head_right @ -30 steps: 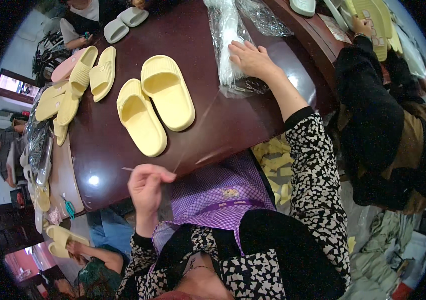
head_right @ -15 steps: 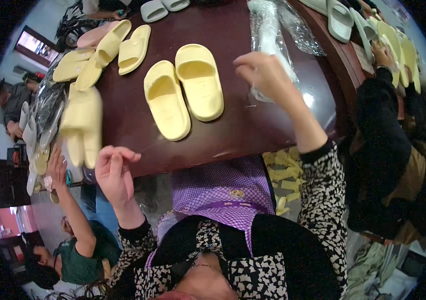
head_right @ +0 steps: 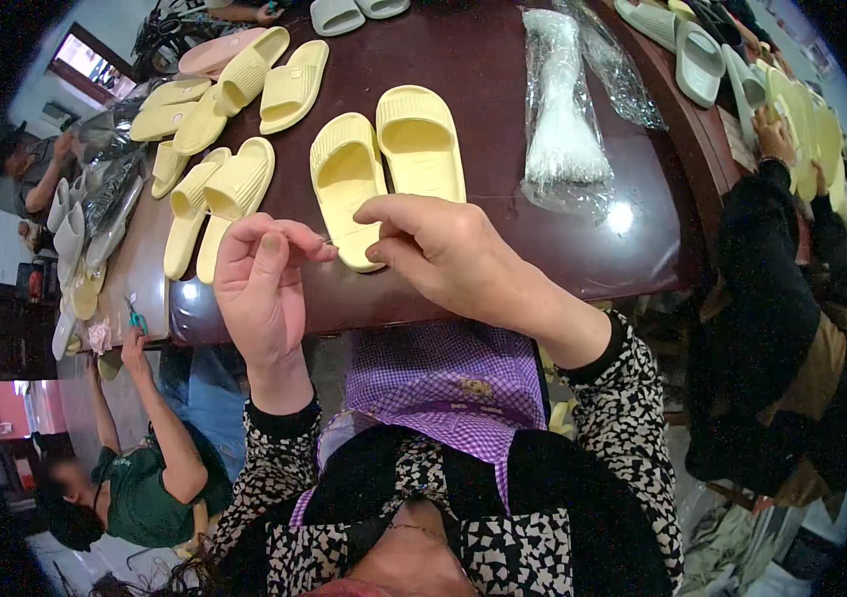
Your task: The person secures pairs of slippers together by threading and fastening plastic ties through them by hand, then sets the paired slippers aside on the table.
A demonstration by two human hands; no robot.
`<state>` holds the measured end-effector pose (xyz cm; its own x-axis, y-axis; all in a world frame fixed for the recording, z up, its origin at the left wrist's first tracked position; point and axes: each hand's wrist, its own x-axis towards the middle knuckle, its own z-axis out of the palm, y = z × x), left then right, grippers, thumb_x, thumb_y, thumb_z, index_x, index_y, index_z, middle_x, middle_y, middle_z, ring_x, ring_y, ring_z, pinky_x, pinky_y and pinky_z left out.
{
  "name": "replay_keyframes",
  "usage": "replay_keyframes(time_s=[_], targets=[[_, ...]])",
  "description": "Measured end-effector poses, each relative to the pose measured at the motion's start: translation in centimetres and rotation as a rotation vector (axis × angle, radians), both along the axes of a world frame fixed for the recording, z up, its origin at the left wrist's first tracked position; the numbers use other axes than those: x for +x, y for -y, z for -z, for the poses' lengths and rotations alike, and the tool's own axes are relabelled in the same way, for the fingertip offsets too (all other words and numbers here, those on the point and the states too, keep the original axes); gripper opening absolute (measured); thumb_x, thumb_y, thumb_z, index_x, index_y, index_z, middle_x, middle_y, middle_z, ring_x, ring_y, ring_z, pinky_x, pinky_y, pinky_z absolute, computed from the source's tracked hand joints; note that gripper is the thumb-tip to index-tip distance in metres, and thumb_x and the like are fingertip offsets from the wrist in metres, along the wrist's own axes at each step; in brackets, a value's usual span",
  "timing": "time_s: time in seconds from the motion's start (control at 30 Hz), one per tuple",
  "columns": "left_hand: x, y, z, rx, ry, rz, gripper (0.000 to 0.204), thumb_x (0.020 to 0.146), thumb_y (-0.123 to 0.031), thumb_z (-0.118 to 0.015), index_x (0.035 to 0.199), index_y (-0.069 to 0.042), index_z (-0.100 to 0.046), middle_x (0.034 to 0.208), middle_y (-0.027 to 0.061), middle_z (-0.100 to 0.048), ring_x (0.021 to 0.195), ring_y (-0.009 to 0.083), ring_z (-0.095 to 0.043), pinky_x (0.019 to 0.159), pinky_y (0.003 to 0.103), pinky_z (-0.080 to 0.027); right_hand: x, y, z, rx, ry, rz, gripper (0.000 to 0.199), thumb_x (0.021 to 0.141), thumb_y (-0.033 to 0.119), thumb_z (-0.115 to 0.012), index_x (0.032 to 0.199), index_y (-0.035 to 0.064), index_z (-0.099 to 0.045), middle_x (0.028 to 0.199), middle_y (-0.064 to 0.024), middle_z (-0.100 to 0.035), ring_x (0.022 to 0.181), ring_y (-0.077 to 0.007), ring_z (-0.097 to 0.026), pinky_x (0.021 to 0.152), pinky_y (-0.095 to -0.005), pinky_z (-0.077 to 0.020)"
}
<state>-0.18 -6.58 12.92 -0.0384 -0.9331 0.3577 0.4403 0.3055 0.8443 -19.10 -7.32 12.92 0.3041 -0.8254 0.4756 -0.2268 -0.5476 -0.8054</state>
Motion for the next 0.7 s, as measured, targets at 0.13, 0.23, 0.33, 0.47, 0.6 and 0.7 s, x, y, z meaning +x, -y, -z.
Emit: replay_keyframes(time_s=[0.13, 0.23, 0.33, 0.47, 0.6, 0.7], targets=[[-0.4, 0.0, -0.1, 0.007, -0.014, 0.034, 0.011, 0.091, -0.006, -0.052, 0.098, 0.002, -0.051, 0.086, 0.0156, -0.063, 0.076, 0.0186, -0.062, 0.073, 0.031, -0.052, -0.2, 0.3, 0.4, -0.167, -0.132, 0.038, 0.012, 0.078, 0.0, -0.064, 0.09, -0.0004, -0.062, 0.075, -0.0077, -0.062, 0.068, -0.0107, -0.06, 0.06, -0.0243, -0.0472], [-0.7, 0.0, -0.1, -0.006, -0.047, 0.064, 0.011, 0.092, -0.006, -0.051, 0.099, 0.002, -0.051, 0.086, 0.015, -0.063, 0.076, 0.0188, -0.062, 0.073, 0.031, -0.052, -0.4, 0.4, 0.4, -0.214, -0.189, 0.048, 0.008, 0.079, 0.0, -0.063, 0.087, -0.0006, -0.062, 0.072, -0.0068, -0.061, 0.066, -0.0103, -0.059, 0.058, -0.0246, -0.0467], [-1.4, 0.8, -0.4, 0.02, -0.099, 0.032, 0.013, 0.092, -0.005, -0.05, 0.102, 0.003, -0.051, 0.087, 0.0144, -0.063, 0.074, 0.0178, -0.062, 0.071, 0.03, -0.052, -0.7, 0.5, -0.6, -0.171, -0.176, 0.082, 0.005, 0.08, 0.0, -0.061, 0.085, -0.0009, -0.061, 0.069, -0.0048, -0.06, 0.064, -0.0092, -0.058, 0.056, -0.0243, -0.0458], [-3.0, 1.8, 0.6, 0.088, 0.027, 0.15, 0.018, 0.092, -0.005, -0.05, 0.108, 0.004, -0.053, 0.087, 0.0118, -0.064, 0.07, 0.0143, -0.06, 0.065, 0.026, -0.05, -1.6, 1.6, -2.8, 0.074, 0.027, 0.057, 0.004, 0.081, 0.0, -0.06, 0.085, -0.001, -0.06, 0.068, -0.0017, -0.058, 0.06, -0.0073, -0.055, 0.052, -0.0216, -0.0436], [-5.2, 1.2, 1.5, 0.27, -0.012, 0.322, 0.021, 0.091, -0.006, -0.052, 0.11, 0.003, -0.054, 0.084, 0.0084, -0.064, 0.065, 0.0108, -0.058, 0.06, 0.022, -0.047, -2.1, 1.8, -4.6, 0.255, 0.322, -0.028, 0.004, 0.083, 0.004, -0.06, 0.082, -0.0006, -0.059, 0.069, -0.0006, -0.058, 0.057, -0.0056, -0.052, 0.05, -0.0183, -0.0411], [-4.9, 1.3, 1.7, 0.236, 0.077, 0.299, 0.021, 0.091, -0.007, -0.053, 0.109, 0.002, -0.055, 0.08, 0.0062, -0.062, 0.064, 0.0093, -0.056, 0.058, 0.021, -0.046, -2.7, 2.0, -4.9, 0.206, 0.267, 0.057, 0.009, 0.085, 0.007, -0.058, 0.081, -0.0003, -0.058, 0.067, -0.0025, -0.057, 0.054, -0.0063, -0.05, 0.049, -0.0183, -0.0408]])
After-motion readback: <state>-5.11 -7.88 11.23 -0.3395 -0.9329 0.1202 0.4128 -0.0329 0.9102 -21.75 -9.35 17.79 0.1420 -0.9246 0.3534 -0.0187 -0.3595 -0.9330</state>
